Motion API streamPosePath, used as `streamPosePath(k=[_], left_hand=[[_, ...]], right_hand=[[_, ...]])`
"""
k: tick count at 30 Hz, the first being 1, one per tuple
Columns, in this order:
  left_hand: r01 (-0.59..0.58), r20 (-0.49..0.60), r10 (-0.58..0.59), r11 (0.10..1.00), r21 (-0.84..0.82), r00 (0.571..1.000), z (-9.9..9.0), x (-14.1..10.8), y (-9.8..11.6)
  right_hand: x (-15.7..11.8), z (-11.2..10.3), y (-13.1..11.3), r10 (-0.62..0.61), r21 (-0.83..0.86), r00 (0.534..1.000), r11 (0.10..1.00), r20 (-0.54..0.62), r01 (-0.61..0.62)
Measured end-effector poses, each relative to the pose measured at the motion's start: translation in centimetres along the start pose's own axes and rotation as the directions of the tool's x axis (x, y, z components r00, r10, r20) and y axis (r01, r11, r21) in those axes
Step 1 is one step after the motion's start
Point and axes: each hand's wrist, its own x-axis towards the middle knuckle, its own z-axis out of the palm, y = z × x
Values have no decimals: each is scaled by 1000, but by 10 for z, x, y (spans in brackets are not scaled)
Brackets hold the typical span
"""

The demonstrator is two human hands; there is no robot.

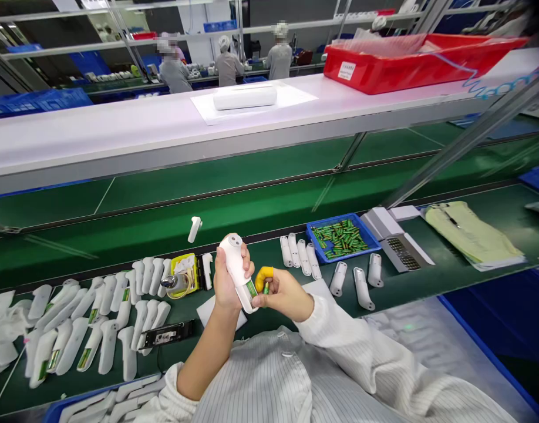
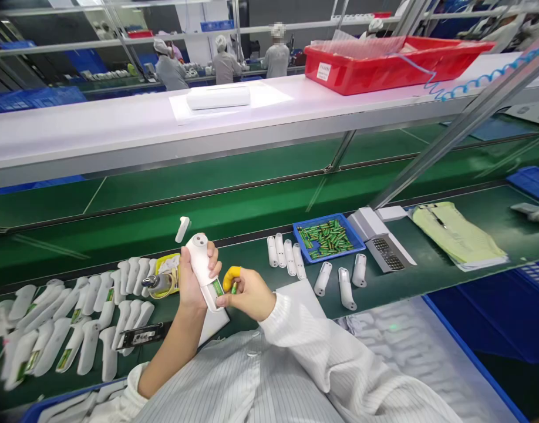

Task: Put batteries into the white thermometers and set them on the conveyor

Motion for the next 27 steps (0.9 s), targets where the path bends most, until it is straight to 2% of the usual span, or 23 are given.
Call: streamPosePath(k=[3,6,10,12,14,17,19,21,23,24,25,27], left_hand=[[54,-49,-58,994,-93,997,-4,2,4],[24,-79,-33,993,-114,996,-6,1,7],[19,-70,-22,999,-49,997,-2,-7,6],[19,-83,-20,1000,-11,996,-1,-11,3],[15,-122,-12,1000,20,992,-1,-14,0],[-41,-206,51,998,50,977,-5,-14,-3],[-96,-250,107,994,53,962,-6,-12,-5],[-141,-274,150,989,52,950,-5,-12,-5],[-168,-245,177,984,56,953,-3,-12,-4],[-164,-199,172,985,59,965,-1,-13,-2],[-142,-137,151,988,68,979,-1,-13,0],[-56,10,55,990,129,998,-1,-15,5]], right_hand=[[-1,-9,-12,-29,135,999,991,25,25],[-7,-9,-23,-85,194,993,976,-77,98],[-13,8,-22,-141,64,944,984,-298,167],[-13,16,-19,-211,-61,915,977,-344,202],[-13,21,-17,-266,-185,909,959,-320,215],[-16,21,-15,-367,-382,908,883,-201,272],[-19,20,-12,-456,-498,884,792,-100,352],[-20,18,-7,-536,-545,841,728,-75,416],[-20,16,-1,-577,-526,802,735,-154,428],[-19,15,1,-563,-476,798,774,-216,418],[-18,13,2,-515,-392,812,831,-274,395],[-17,11,1,-357,-155,873,934,-333,323]])
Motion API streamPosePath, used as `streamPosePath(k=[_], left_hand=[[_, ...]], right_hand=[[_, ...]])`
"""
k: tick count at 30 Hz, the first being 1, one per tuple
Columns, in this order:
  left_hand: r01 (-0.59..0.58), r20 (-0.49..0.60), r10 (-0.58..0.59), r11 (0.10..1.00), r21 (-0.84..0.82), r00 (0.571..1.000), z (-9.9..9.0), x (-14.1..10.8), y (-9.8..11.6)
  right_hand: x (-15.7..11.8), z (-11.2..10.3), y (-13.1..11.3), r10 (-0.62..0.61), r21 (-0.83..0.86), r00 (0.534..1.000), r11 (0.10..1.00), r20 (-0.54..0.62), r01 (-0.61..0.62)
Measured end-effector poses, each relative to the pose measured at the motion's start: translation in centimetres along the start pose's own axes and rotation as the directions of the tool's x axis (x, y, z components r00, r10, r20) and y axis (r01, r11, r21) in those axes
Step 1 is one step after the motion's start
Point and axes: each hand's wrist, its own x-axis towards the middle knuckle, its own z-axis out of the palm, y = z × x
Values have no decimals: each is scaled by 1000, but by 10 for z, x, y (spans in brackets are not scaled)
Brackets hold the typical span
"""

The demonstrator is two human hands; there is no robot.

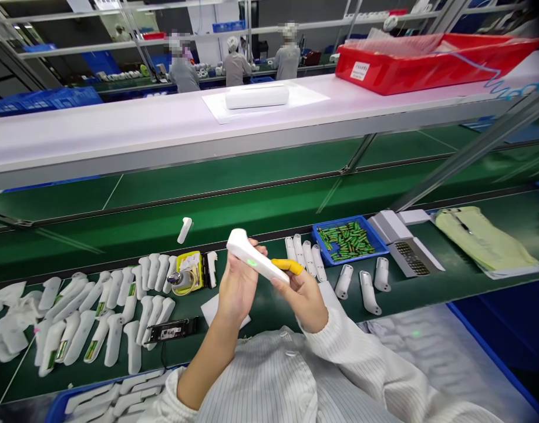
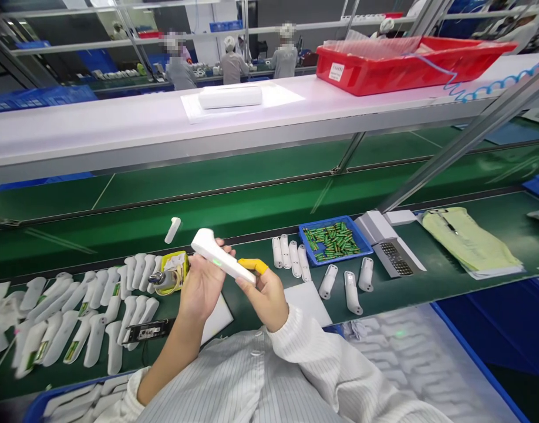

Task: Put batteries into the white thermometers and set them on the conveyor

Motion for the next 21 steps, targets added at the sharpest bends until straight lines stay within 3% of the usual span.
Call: streamPosePath(k=[3,7,9,16,21], left_hand=[[77,122,-103,978,195,987,-5,-2,6],[-17,91,-20,922,387,996,-12,-2,6],[-8,83,-29,908,419,996,-15,0,5],[75,212,-129,967,244,969,-22,17,-2],[222,281,-251,966,134,926,-22,30,-17]], right_hand=[[2,-1,-6,178,220,980,956,93,-194],[2,0,-11,216,299,960,918,176,-261],[3,-1,-10,247,329,946,893,212,-307],[5,-5,-4,328,446,864,754,381,-483],[10,-11,6,310,451,865,755,394,-476]])
